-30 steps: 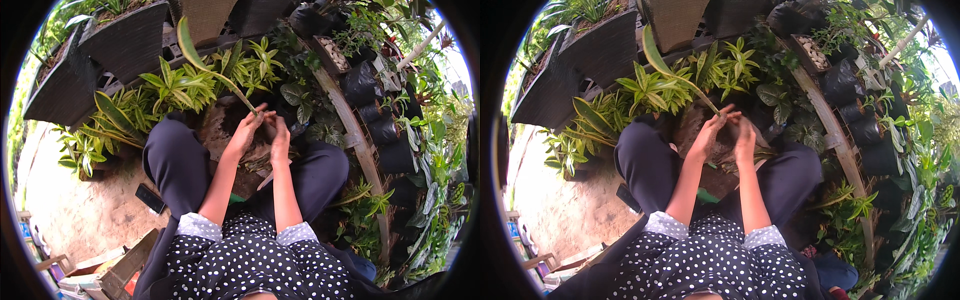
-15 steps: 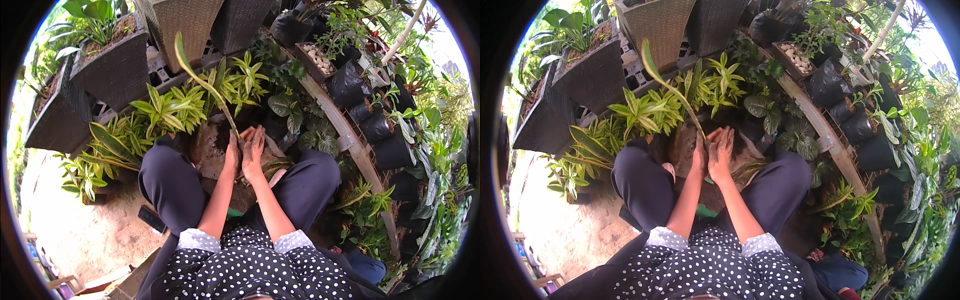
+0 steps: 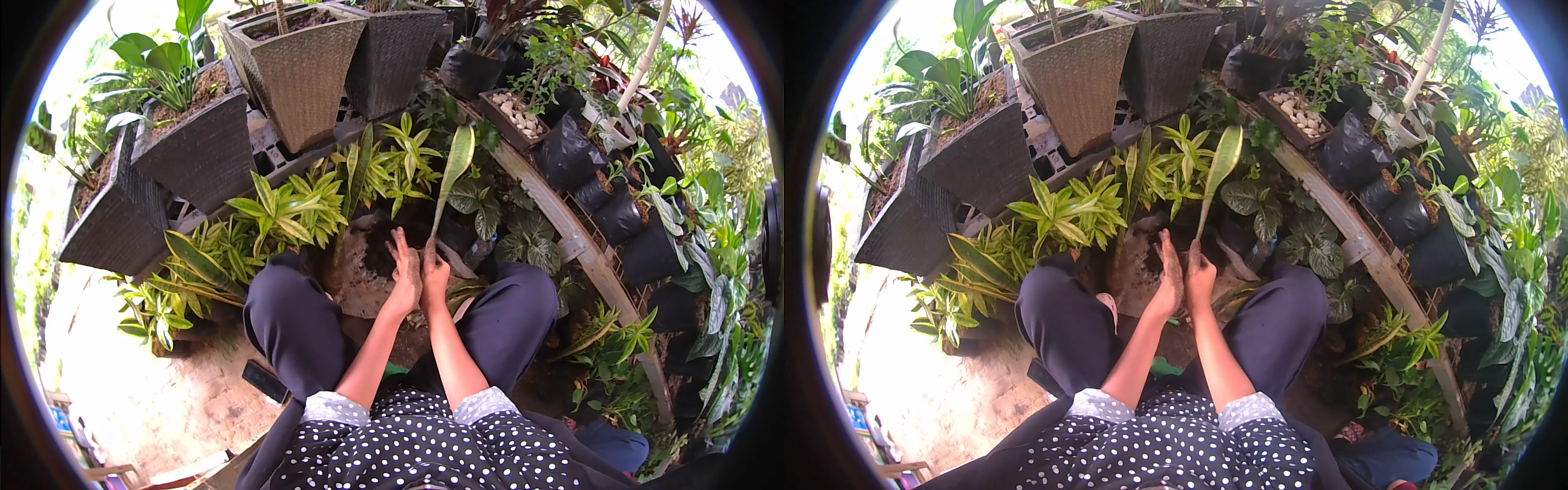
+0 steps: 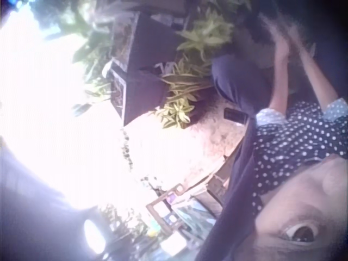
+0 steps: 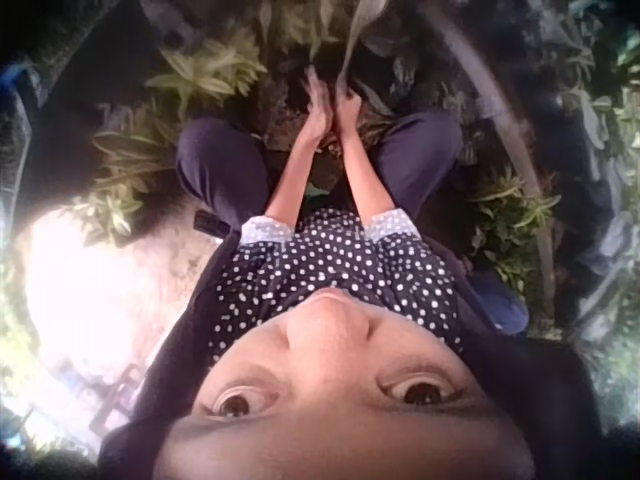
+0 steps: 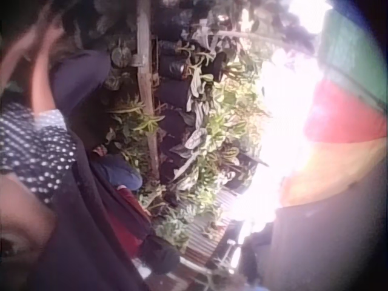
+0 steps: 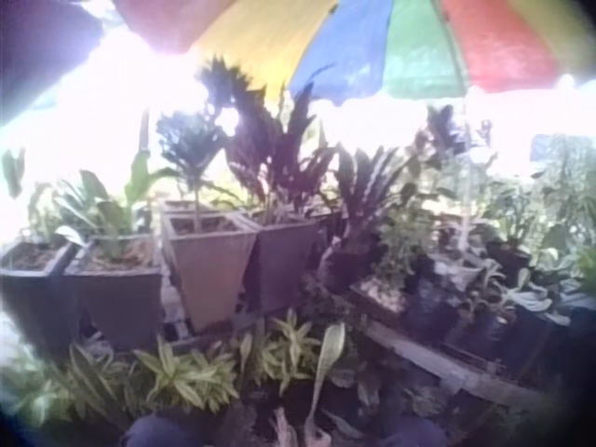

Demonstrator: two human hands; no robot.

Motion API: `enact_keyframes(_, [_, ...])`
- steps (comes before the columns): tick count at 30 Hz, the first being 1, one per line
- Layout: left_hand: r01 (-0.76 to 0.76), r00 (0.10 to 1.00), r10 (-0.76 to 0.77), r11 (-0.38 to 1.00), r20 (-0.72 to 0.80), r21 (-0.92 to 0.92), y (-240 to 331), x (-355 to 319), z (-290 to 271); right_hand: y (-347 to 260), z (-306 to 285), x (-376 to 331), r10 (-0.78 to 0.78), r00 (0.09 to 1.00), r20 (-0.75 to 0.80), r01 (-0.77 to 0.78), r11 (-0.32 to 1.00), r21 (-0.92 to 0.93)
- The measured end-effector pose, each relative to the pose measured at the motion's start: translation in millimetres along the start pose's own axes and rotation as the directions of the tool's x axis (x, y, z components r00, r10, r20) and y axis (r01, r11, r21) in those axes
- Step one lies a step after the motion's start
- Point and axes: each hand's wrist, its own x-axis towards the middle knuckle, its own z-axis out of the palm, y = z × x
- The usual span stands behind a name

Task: The person sits on the ground and plants a small green plant into soil, using both hands to hold the plant and pack soil around its base. The person repeatedly adjusts the plant and adds soil to secure it in place.

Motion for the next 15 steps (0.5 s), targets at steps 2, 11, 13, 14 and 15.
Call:
enact_keyframes(2, [0.022,0.989,-0.074,0.93,-0.127,-0.366,-16.3,12.3,-3.9,3.3,5.6,1.3,-0.098,0.991,0.095,0.104,0.993,-0.06])
enact_keyframes(11, [0.366,0.927,-0.184,0.642,0.328,-0.674,8.6,15.1,-31.0,-4.8,19.8,2.8,-0.174,0.981,0.086,0.165,0.981,0.1])
enact_keyframes(13, [0.42,0.897,-0.169,0.609,0.408,-0.673,27.6,12.9,-33.4,-5.2,15.0,12.5,-0.286,0.958,0.015,0.286,0.954,-0.089])
enact_keyframes(14, [0.369,0.922,-0.168,0.649,0.348,-0.665,29.6,14.1,-29.5,-5.5,12.4,18.0,-0.34,0.94,-0.022,0.331,0.925,-0.188])
enact_keyframes(15, [0.306,0.949,-0.163,0.691,0.271,-0.656,30.9,13.5,-28.0,-16.6,19.3,8.5,-0.405,0.913,0.046,0.403,0.881,-0.249])
